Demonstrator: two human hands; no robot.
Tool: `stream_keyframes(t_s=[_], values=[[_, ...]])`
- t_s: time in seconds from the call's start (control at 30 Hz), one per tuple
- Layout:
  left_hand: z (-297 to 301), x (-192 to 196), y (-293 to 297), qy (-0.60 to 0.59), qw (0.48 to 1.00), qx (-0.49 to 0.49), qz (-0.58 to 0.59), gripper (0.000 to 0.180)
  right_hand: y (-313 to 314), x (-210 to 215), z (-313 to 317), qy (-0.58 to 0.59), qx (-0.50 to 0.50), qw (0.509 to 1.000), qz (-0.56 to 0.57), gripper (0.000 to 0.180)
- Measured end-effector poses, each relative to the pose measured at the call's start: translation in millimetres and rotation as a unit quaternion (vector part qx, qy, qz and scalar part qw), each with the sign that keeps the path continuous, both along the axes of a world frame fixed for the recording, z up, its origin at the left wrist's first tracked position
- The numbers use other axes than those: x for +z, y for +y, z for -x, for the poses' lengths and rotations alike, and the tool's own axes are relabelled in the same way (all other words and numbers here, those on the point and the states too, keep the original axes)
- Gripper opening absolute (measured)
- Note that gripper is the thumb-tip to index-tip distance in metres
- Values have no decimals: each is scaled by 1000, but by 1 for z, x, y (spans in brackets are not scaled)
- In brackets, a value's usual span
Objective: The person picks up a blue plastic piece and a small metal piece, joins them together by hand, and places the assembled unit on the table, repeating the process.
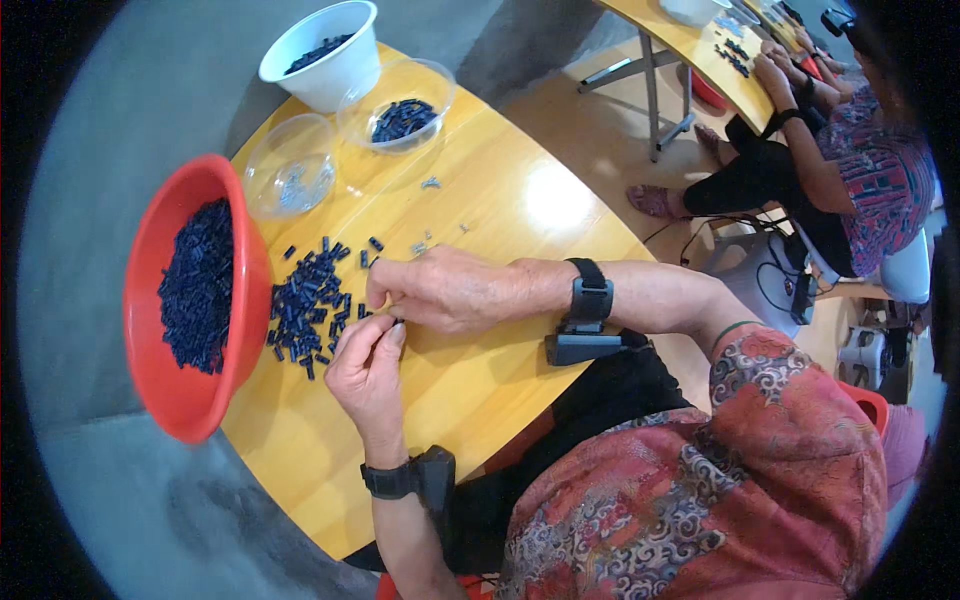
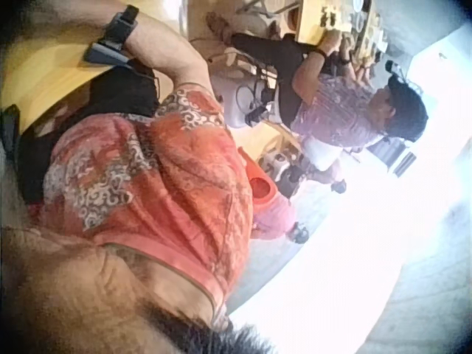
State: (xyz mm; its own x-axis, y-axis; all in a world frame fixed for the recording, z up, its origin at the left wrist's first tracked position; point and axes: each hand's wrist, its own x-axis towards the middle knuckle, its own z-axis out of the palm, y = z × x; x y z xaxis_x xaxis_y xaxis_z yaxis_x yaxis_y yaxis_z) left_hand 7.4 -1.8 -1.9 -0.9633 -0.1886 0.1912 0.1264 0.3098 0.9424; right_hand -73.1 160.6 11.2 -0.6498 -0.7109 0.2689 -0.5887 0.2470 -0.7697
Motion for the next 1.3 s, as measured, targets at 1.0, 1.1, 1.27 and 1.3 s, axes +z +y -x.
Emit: stream_keyframes(t_s=[1.0, 1.1, 1.27, 1.3], values=[[0, -4, -2, 12, 999, -24, -37, 10, 6, 12, -1, 7, 26, 999, -25, 16], [1, -1, 0, 14, 999, -24, -26, 10, 6, 7, 0, 18, 36, 999, -11, 18], [1, -4, -1, -2, 998, -23, -51, 10, 6, 7, 3, 15, 49, 999, 9, 20], [0, -2, -1, -4, 998, -23, -50, 10, 6, 8, 3, 17, 48, 999, 0, 20]])
